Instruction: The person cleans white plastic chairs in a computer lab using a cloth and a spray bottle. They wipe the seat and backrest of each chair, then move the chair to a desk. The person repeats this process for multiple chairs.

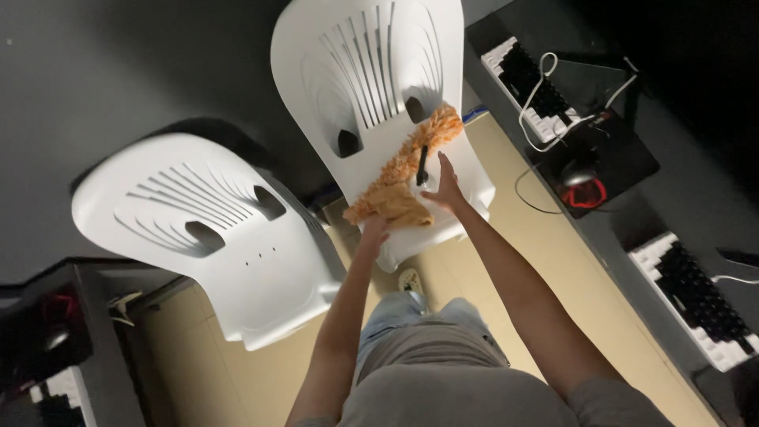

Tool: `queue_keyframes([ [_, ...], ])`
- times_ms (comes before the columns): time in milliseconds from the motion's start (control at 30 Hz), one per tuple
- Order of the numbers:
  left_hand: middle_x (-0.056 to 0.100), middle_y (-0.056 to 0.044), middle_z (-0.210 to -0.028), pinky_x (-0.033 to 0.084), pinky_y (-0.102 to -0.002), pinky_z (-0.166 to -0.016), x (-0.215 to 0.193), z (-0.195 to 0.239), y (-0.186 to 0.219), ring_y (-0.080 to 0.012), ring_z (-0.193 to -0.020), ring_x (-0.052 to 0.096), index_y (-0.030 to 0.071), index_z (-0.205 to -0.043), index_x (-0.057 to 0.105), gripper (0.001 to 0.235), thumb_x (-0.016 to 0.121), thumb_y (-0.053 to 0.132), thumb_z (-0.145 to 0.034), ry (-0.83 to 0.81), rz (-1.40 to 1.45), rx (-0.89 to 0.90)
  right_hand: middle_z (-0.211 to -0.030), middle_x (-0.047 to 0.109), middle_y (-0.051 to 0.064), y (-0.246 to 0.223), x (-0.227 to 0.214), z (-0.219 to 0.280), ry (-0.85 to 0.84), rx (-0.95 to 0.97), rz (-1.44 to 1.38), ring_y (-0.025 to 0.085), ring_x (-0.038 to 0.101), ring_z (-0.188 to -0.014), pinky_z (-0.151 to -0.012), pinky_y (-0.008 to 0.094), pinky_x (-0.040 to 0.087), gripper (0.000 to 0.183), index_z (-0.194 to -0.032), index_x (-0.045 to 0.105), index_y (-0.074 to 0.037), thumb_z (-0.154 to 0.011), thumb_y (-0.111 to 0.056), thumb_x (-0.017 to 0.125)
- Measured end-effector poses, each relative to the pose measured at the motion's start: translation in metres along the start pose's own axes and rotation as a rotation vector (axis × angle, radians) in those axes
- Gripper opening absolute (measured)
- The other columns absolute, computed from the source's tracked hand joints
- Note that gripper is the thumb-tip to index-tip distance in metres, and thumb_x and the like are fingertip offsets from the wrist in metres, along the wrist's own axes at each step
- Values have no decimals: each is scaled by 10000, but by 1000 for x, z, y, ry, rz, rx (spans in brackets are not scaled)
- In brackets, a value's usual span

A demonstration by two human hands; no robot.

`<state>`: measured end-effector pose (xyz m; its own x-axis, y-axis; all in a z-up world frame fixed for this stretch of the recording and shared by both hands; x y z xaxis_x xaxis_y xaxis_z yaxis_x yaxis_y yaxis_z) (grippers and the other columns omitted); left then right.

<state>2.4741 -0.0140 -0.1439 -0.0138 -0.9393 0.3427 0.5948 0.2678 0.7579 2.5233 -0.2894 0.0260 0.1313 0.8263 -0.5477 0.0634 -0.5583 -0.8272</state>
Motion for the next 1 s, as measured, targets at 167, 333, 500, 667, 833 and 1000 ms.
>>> queue_keyframes([
  [167,614,-67,-1140,516,-332,-744,22,-3,45,-175,-963,562,102,-1242,641,363,696,246,-913,88,-569,318,-1664,245,167,0,29,-7,-45,18,80,415,331,-1358,-1096,588,291,1360,-1641,29,-152,-648,-291,948],
  [333,682,-52,-896,525,-305,-592,20,-2,22,-148,-729,619,9,-1077,699,261,696,199,-898,220,-239,-28,-1469,560,15,-17,24,-4,-79,297,195,330,443,-1228,-1032,566,358,1256,-1689,66,-244,-730,-382,866],
  [500,687,-138,-833,509,-367,-663,40,18,80,-208,-729,628,-15,-994,668,281,681,264,-959,260,-643,348,-1326,627,-22,4,30,-17,-38,333,253,294,462,-1221,-1052,538,320,991,-1596,315,-255,-792,-474,851],
  [667,631,-189,-873,493,-407,-698,74,58,164,-290,-773,598,2,-1056,601,262,658,252,-998,318,-807,768,-1292,532,105,-2,35,-6,-7,163,219,336,450,-1212,-1012,547,352,807,-1469,421,-144,-845,-449,832],
  [833,653,-216,-888,495,-433,-688,77,50,201,-300,-740,632,11,-1326,533,428,581,297,-1011,266,-682,477,-1302,521,168,-96,-12,31,173,-218,-23,350,507,-1199,-1027,458,430,577,-1423,462,-67,-958,-264,743],
  [1000,665,-251,-1044,542,-405,-803,83,45,243,-314,-945,662,10,-1402,520,405,583,284,-1110,125,-801,820,-1136,675,143,-164,-37,48,-14,-227,-330,247,670,-1029,-929,310,501,415,-1300,603,-8,-887,32,633],
])
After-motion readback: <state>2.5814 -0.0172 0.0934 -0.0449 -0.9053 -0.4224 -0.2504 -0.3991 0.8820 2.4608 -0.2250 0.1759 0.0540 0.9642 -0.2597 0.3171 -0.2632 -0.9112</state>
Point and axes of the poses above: each hand's wrist, its own z-axis away from the middle knuckle, its own x-axis out of the palm, y = z × x, the point moved 8 cm from there along -z, towards the middle knuckle
